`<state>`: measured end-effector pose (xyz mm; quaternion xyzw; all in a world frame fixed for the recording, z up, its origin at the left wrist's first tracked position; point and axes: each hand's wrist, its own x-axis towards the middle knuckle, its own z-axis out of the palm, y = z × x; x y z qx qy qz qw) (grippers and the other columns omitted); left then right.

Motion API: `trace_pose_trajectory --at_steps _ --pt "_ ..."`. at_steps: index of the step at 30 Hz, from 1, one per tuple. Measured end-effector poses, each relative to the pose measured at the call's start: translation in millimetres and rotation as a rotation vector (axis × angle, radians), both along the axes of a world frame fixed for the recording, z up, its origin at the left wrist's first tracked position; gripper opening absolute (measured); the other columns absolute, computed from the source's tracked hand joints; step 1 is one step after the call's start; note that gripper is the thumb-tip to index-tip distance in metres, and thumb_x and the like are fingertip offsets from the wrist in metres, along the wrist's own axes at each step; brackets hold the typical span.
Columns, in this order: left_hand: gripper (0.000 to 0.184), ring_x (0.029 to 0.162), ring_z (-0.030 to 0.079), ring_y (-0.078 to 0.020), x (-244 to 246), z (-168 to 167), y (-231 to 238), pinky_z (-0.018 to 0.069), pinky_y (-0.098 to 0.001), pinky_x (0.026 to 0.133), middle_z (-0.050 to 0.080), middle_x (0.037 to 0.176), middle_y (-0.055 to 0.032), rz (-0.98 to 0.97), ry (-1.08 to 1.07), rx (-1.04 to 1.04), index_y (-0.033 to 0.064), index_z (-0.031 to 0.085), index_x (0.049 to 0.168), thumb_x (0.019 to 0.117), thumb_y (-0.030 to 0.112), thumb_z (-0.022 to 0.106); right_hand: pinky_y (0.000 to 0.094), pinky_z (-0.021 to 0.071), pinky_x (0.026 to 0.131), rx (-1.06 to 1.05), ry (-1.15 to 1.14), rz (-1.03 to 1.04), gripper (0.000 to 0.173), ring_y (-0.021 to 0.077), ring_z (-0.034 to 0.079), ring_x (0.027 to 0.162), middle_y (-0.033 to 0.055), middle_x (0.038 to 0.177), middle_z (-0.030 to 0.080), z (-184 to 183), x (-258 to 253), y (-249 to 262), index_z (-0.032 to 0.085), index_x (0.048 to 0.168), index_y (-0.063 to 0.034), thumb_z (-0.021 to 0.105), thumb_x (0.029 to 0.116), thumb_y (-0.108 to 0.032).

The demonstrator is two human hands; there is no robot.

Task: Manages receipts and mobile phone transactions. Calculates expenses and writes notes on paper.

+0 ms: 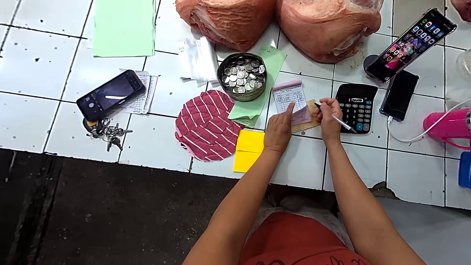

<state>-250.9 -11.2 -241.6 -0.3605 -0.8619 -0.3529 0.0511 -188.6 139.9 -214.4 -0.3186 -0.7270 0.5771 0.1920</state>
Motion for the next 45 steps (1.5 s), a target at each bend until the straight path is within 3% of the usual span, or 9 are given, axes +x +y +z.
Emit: trace_pose_trajectory --at_steps 2,5,7,12,13,16,24,41,45 --pt "0.046 0.096 0.072 -0.0316 1 2 0 0.0545 -0.0435 0.093 0.074 0.105 -0.0163 0.003 0.022 0.015 0.0025 0.055 0.145 0.0994 -0.002 0.053 0.0136 0.0442 0.053 0.001 0.064 -0.053 0.004 -0.0032 0.052 0.056 -0.0059 0.075 0.06 -5 0 -2 0.05 0.102 -0.0098 0.052 0.0993 -0.012" --pt "0.048 0.098 0.073 -0.0312 1 5 1 0.0556 -0.0444 0.09 0.074 0.11 -0.0159 0.001 0.037 0.042 0.0083 0.061 0.141 0.0956 -0.007 0.055 0.0146 0.0415 0.049 0.064 0.251 -0.069 0.022 -0.0022 0.048 0.05 -0.0094 0.06 0.052 -14 -9 -5 0.045 0.072 -0.0182 0.051 0.087 -0.002" --pt "0.046 0.097 0.073 -0.0325 0 5 1 0.0566 -0.045 0.087 0.074 0.11 -0.0163 -0.006 0.045 0.035 0.0097 0.066 0.136 0.0941 -0.007 0.057 0.0142 0.0364 0.05 0.119 0.336 -0.096 0.028 -0.0033 0.042 0.05 -0.0124 0.057 0.043 -21 -20 -5 0.041 0.066 -0.02 0.046 0.0822 0.002" --pt "0.022 0.101 0.071 -0.0334 0 -2 0 0.0555 -0.0465 0.089 0.073 0.114 -0.0158 -0.035 0.004 0.0 0.0081 0.078 0.103 0.0909 -0.004 0.063 0.0142 0.036 0.05 0.202 0.367 -0.138 0.028 -0.0037 0.041 0.051 -0.0123 0.057 0.041 -30 -30 -7 0.041 0.067 -0.0183 0.044 0.0844 0.004" --pt "0.021 0.101 0.071 -0.033 0 -2 -1 0.0551 -0.0457 0.09 0.073 0.114 -0.0153 -0.036 0.005 -0.008 0.0084 0.078 0.101 0.0908 -0.003 0.064 0.0139 0.0361 0.05 0.206 0.365 -0.138 0.028 -0.004 0.041 0.05 -0.0126 0.057 0.041 -30 -30 -7 0.042 0.068 -0.0185 0.044 0.0842 0.004" --pt "0.023 0.101 0.07 -0.0323 0 -3 0 0.0544 -0.0451 0.09 0.073 0.113 -0.0148 -0.04 0.005 -0.003 0.0065 0.077 0.107 0.0913 0.0 0.062 0.0141 0.0342 0.049 0.237 0.337 -0.143 0.027 -0.0039 0.039 0.05 -0.0123 0.056 0.039 -32 -30 -8 0.041 0.068 -0.018 0.044 0.0843 0.004" --pt "0.02 0.1 0.07 -0.0303 -2 -6 1 0.0538 -0.0427 0.09 0.074 0.112 -0.0137 -0.039 0.031 0.002 0.0059 0.078 0.107 0.0948 0.008 0.062 0.0147 0.0324 0.049 0.325 0.223 -0.135 0.026 -0.0032 0.036 0.049 -0.0109 0.056 0.036 -31 -31 -9 0.04 0.068 -0.0165 0.045 0.0851 0.002" --pt "0.02 0.103 0.07 -0.0306 -3 -6 1 0.0535 -0.043 0.092 0.074 0.111 -0.0139 -0.043 0.037 0.008 0.0051 0.078 0.107 0.0947 0.007 0.062 0.014 0.0348 0.05 0.308 0.317 -0.187 0.026 -0.0036 0.04 0.05 -0.011 0.057 0.039 -30 -31 -6 0.041 0.068 -0.016 0.045 0.0838 0.004" --pt "0.02 0.103 0.07 -0.0297 -3 -6 1 0.0537 -0.0423 0.091 0.074 0.111 -0.013 -0.042 0.048 0.004 0.0057 0.078 0.107 0.0947 0.008 0.062 0.0144 0.0317 0.05 0.394 0.216 -0.185 0.023 -0.0027 0.036 0.05 -0.0091 0.058 0.036 -30 -31 -9 0.04 0.069 -0.0141 0.046 0.0854 0.002"
